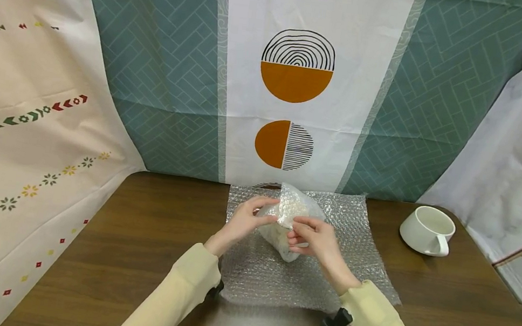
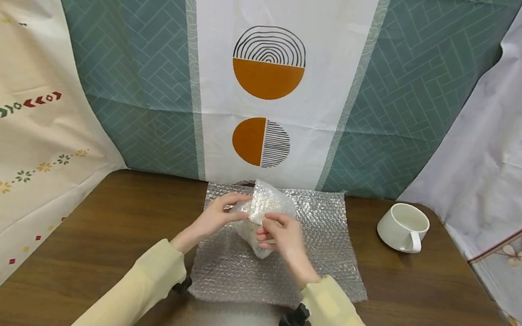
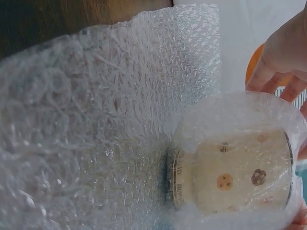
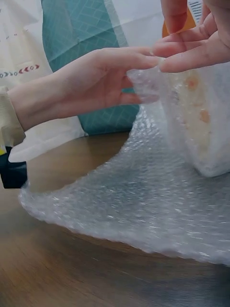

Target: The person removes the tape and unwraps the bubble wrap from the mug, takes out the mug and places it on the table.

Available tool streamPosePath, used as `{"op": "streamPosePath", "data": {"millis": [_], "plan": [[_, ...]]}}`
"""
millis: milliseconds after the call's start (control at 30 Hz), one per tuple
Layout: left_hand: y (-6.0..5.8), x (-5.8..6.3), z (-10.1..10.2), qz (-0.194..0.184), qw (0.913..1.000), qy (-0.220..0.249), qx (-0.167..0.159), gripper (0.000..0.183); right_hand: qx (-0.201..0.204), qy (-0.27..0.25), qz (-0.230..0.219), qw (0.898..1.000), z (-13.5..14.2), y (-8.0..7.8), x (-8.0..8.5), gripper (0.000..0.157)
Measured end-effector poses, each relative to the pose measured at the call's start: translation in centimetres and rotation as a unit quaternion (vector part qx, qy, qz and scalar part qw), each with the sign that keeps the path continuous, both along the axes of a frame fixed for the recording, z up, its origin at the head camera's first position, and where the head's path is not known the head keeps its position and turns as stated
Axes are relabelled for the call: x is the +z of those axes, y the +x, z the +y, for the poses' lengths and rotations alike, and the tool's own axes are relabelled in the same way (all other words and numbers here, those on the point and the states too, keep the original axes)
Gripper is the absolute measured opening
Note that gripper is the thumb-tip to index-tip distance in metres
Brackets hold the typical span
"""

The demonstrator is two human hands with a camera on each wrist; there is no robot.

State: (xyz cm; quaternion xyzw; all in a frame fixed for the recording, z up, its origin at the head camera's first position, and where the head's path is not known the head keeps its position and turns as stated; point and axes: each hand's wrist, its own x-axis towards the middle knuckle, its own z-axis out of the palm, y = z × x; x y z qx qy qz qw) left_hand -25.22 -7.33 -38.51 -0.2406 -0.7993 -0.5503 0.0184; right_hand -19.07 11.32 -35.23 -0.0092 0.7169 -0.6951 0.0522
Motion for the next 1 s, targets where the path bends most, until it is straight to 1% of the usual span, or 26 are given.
{"op": "streamPosePath", "data": {"millis": [67,167,233,333,400,500,567,667,733,833,1000], "plan": [[0.0,0.0,0.1,-0.005,1.0000,-0.002,0.001,0.042,0.000,0.006,-0.007,1.000,-0.2,-0.2,0.1,0.035],[0.1,0.1,0.1,-0.007,1.0000,-0.003,0.005,0.042,-0.008,0.028,-0.016,0.999,-0.4,-0.5,0.2,0.032],[0.9,1.2,0.2,-0.010,0.9999,-0.002,0.000,0.041,-0.013,0.040,-0.021,0.999,-0.5,-0.7,0.3,0.029],[2.0,2.6,0.2,-0.015,0.9998,-0.007,-0.006,0.041,-0.007,0.083,-0.020,0.996,-0.4,-1.0,0.5,0.026],[2.1,2.8,0.2,-0.019,0.9998,-0.005,-0.011,0.042,-0.001,0.109,-0.021,0.994,-0.5,-1.3,0.6,0.025],[1.1,1.2,0.1,-0.014,0.9999,-0.005,-0.005,0.042,0.001,0.128,-0.026,0.991,-0.7,-1.7,0.7,0.026],[0.4,0.2,0.0,-0.012,0.9999,-0.009,0.000,0.043,-0.010,0.113,-0.032,0.993,-0.9,-1.8,0.5,0.025],[0.4,0.0,0.0,-0.010,0.9998,-0.018,0.007,0.043,-0.038,0.088,-0.028,0.995,-1.2,-1.9,0.1,0.021],[0.4,0.0,0.0,-0.010,0.9998,-0.017,0.010,0.042,-0.054,0.078,-0.017,0.995,-1.4,-1.9,-0.2,0.019],[0.4,0.1,0.0,-0.008,0.9998,-0.013,0.011,0.041,-0.074,0.073,-0.005,0.995,-1.8,-1.9,-0.4,0.018],[0.4,0.1,-0.1,-0.006,0.9996,-0.020,0.019,0.041,-0.093,0.069,0.012,0.993,-2.1,-1.9,-0.8,0.016]]}}
